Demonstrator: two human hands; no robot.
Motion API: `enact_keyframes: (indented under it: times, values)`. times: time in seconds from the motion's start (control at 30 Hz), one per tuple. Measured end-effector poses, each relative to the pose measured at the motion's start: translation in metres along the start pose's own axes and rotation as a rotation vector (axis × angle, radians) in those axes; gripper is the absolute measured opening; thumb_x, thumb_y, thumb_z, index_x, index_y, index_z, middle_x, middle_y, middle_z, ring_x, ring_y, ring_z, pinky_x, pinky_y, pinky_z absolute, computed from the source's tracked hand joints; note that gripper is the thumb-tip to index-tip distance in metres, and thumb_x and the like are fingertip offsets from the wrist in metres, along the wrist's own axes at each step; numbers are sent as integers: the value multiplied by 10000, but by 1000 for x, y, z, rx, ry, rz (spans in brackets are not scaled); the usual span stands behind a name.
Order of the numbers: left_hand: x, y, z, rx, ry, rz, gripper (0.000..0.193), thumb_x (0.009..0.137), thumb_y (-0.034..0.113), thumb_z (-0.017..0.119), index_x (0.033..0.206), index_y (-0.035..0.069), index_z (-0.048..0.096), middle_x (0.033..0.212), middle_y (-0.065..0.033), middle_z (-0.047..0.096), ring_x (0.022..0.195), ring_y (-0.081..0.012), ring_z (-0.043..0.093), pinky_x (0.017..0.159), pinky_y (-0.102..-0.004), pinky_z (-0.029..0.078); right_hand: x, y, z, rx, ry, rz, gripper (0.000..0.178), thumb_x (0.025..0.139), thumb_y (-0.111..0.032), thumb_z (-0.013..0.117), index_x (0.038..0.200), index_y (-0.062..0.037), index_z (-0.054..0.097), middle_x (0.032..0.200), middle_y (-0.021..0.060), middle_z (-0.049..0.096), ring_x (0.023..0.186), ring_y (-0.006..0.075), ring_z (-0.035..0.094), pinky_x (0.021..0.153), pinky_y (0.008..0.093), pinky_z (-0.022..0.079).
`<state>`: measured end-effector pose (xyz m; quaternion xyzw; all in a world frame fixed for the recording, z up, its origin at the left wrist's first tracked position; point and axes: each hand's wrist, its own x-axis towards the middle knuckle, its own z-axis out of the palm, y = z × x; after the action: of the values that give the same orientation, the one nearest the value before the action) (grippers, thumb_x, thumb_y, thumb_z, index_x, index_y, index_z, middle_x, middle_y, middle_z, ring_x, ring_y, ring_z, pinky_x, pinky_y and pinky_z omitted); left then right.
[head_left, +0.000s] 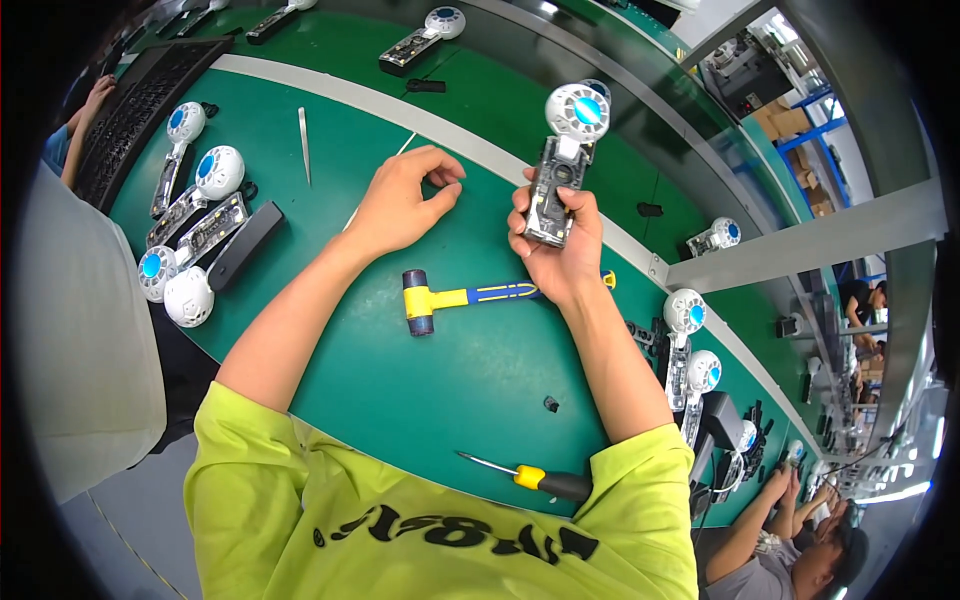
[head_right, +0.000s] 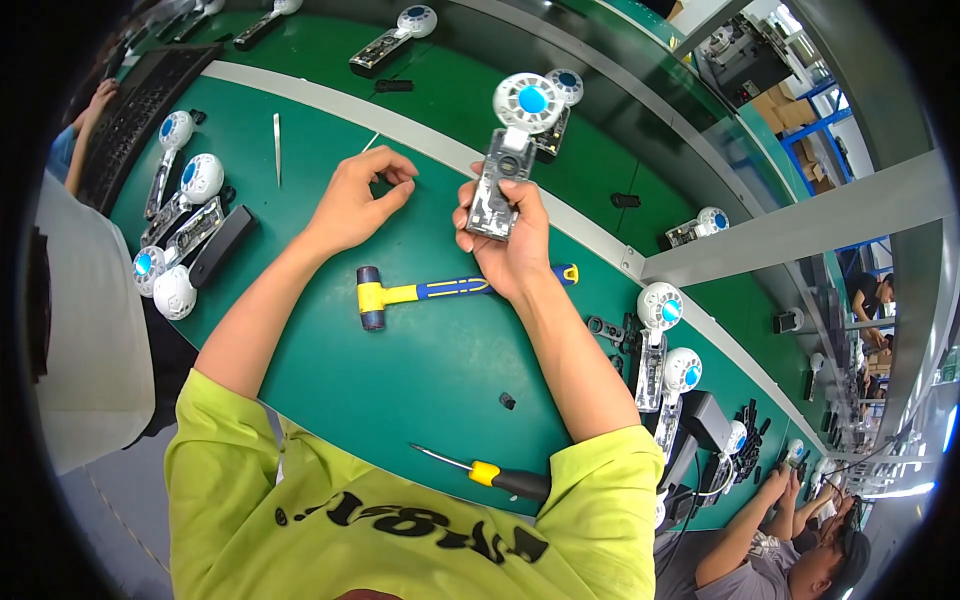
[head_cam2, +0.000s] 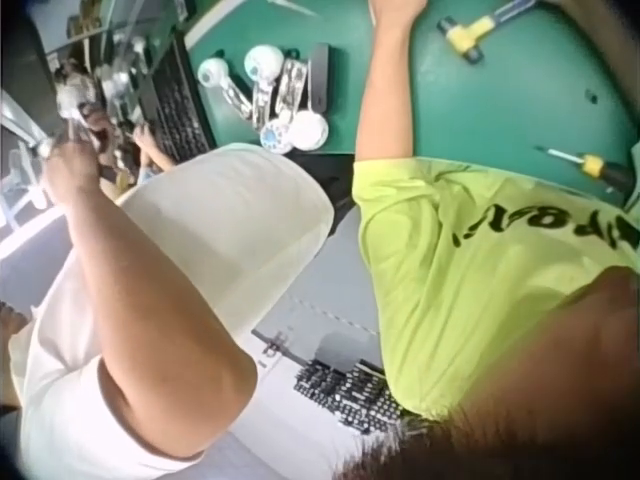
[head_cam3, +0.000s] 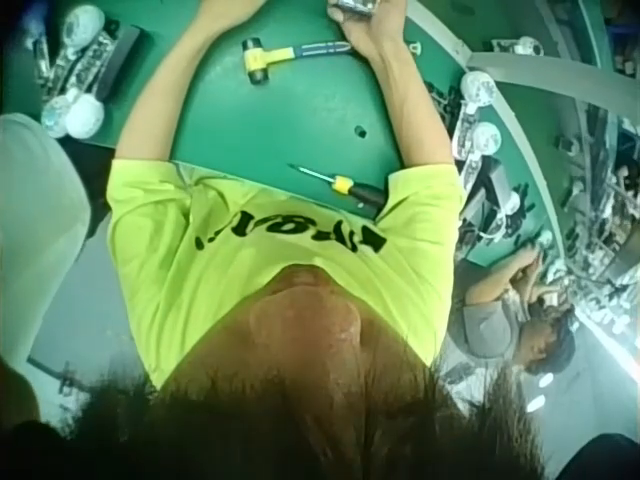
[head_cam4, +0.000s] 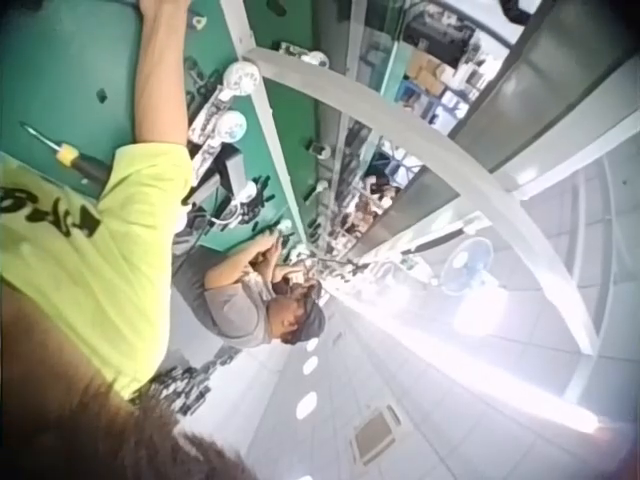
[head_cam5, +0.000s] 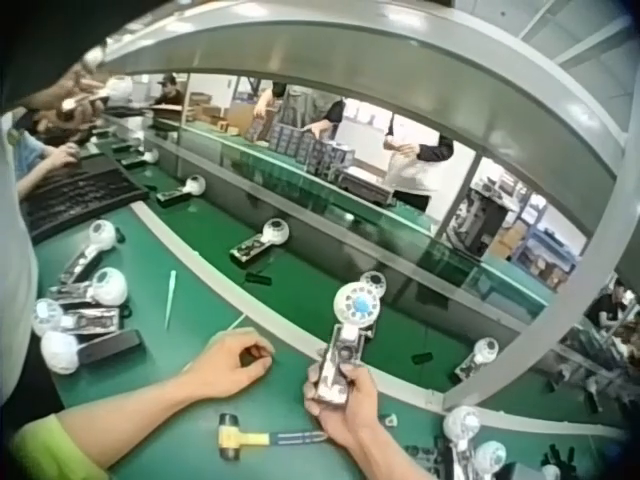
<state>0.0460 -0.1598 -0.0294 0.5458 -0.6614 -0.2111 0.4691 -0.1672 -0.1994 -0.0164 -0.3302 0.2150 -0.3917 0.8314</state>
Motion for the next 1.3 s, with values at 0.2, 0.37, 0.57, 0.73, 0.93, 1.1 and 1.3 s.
enact_keyframes:
  times: [0.2,0.37,0.57,0.73,0.93,1.1,1.3]
  values:
    - [4,-9,3,7,-13,21,168,806,105,650,941,5,642,887,-108,649,855,-229,637,779,-344,493,4,-14,-15,222,106,-100,378,873,-277,553,1142,-13,532,907,109,598,764,218,587,555,299,467]
    - [47,-40,6,326,275,32,227,810,170,671,998,44,660,995,-116,621,976,-280,599,864,-406,461,25,-75,-39,325,383,-434,341,888,-251,571,1101,15,554,920,120,612,815,235,598,640,316,492]
    - [93,-59,5,604,332,-125,318,832,247,677,1107,91,645,1100,-105,589,1059,-299,544,882,-432,435,46,-81,-83,-1091,764,-502,458,878,-350,607,1083,61,608,940,133,648,893,284,629,796,339,510]
    - [102,-48,10,682,245,-158,305,805,266,722,1057,100,681,1084,-102,611,1030,-301,561,855,-432,450,64,-87,-107,-1577,803,-334,530,846,-404,635,1092,66,626,964,118,655,887,270,625,837,317,496]
    - [106,-59,6,436,219,-72,266,783,177,755,1016,63,695,945,-90,671,886,-237,630,759,-376,489,54,-87,-66,-1142,692,-56,371,828,-332,663,962,13,631,871,102,672,807,238,631,755,336,505]
    - [108,-34,2,-44,99,71,266,787,96,756,1027,9,681,850,-69,690,786,-143,636,705,-306,498,39,-64,-34,-41,325,-253,212,840,-189,658,922,-7,587,892,94,661,801,204,641,679,336,544]
    - [106,30,-6,-432,-147,-17,284,788,117,769,1021,-22,685,879,-92,706,819,-125,647,710,-275,505,36,-49,-18,-285,209,-378,341,775,-2,681,1073,-35,521,912,58,600,836,160,620,705,326,561]
